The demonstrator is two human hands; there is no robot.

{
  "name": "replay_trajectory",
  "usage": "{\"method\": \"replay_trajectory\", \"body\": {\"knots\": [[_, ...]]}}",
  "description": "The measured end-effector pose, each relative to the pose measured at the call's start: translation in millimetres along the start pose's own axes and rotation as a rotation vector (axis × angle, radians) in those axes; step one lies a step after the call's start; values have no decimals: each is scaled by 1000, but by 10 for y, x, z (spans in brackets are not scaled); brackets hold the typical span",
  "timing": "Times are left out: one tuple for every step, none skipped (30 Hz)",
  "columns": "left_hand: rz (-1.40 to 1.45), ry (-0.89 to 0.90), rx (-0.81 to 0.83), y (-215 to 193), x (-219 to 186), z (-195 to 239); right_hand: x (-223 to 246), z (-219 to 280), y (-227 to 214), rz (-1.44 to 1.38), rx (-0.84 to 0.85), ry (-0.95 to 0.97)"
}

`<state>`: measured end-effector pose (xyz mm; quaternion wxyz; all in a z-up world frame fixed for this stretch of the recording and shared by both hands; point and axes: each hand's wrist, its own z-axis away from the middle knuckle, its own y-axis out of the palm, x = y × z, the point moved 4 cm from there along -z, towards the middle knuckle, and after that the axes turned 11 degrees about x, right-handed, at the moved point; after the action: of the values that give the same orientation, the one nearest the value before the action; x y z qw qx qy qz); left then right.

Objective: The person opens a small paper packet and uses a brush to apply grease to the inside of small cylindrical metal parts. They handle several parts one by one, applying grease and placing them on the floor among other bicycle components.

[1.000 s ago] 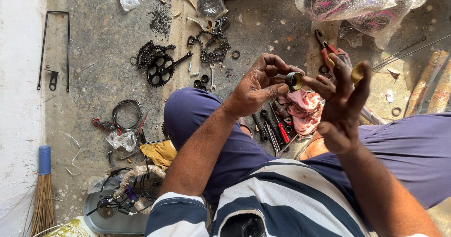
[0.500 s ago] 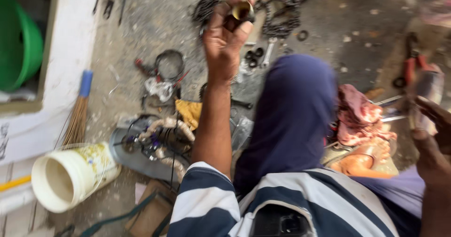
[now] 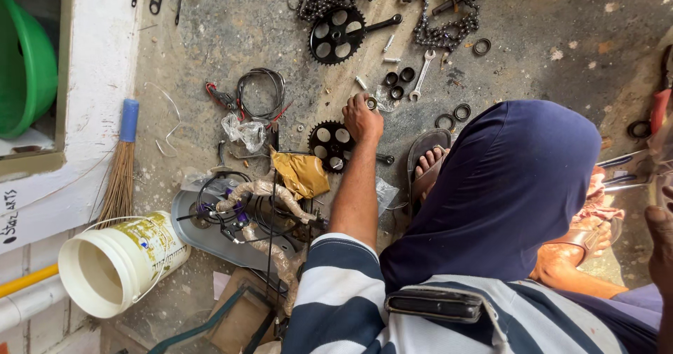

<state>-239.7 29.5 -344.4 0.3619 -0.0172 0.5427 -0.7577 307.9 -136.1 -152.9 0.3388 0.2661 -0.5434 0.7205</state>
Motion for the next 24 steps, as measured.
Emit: {"method": "replay_trajectory", "body": {"knots": [[-32, -29, 22, -9, -33, -52, -30, -31, 26, -45, 10, 35], [-64, -58, 44, -50, -86, -74, -64, -38, 45, -108, 25, 87], [-55, 0, 27, -101, -192, -92, -43, -44, 46, -52, -8, 23], [-46, 57, 10, -142, -283, -78, -22, -39, 48, 4, -39, -42], [-39, 118, -1, -160, -364, -66, 3, 8, 60, 59, -71, -100], [-67, 169, 21, -151, -456, -102, -6, 20, 79, 57, -73, -72], [-96, 226, 45, -127, -558, -167, 2, 30, 98, 53, -80, -42], [-126, 282, 67, -88, -650, -233, 49, 51, 94, 46, -96, -40], [-143, 279, 94, -47, -695, -306, 125, 59, 89, 38, -110, -38], [-160, 275, 120, -6, -729, -385, 237, 51, 86, 28, -134, -64], [-180, 273, 147, 39, -746, -449, 342, 39, 79, 43, -128, -13], [-192, 237, 166, 83, -723, -479, 458, 13, 63, 58, -120, 38], [-206, 214, 181, 113, -724, -537, 555, -11, 47, 92, -94, 165], [-221, 191, 196, 141, -715, -586, 650, -28, 20, 122, -66, 292], [-219, 159, 223, 183, -715, -635, 835, -63, 11, -11, -118, 136], [-219, 127, 249, 219, -685, -674, 1003, -97, 32, -138, -173, -26], [-218, 115, 246, 250, -655, -723, 1130, -76, -20, -254, -232, -188], [-217, 102, 243, 261, -629, -765, 1157, -73, -42, -205, -206, -109], [-207, 99, 216, 253, -608, -780, 1170, -87, -23, -161, -178, -29], [-196, 96, 189, 245, -604, -780, 1161, -72, -56, -120, -149, 52], [-193, 95, 204, 225, -580, -771, 1189, -51, -106, -139, -169, -13], [-191, 95, 220, 216, -580, -755, 1219, -60, -113, -155, -190, -78], [-169, 113, 186, 183, -556, -699, 1250, -62, -112, -173, -203, -143], [-145, 131, 153, 151, -549, -669, 1243, -65, -128, -213, -210, -135]]}}
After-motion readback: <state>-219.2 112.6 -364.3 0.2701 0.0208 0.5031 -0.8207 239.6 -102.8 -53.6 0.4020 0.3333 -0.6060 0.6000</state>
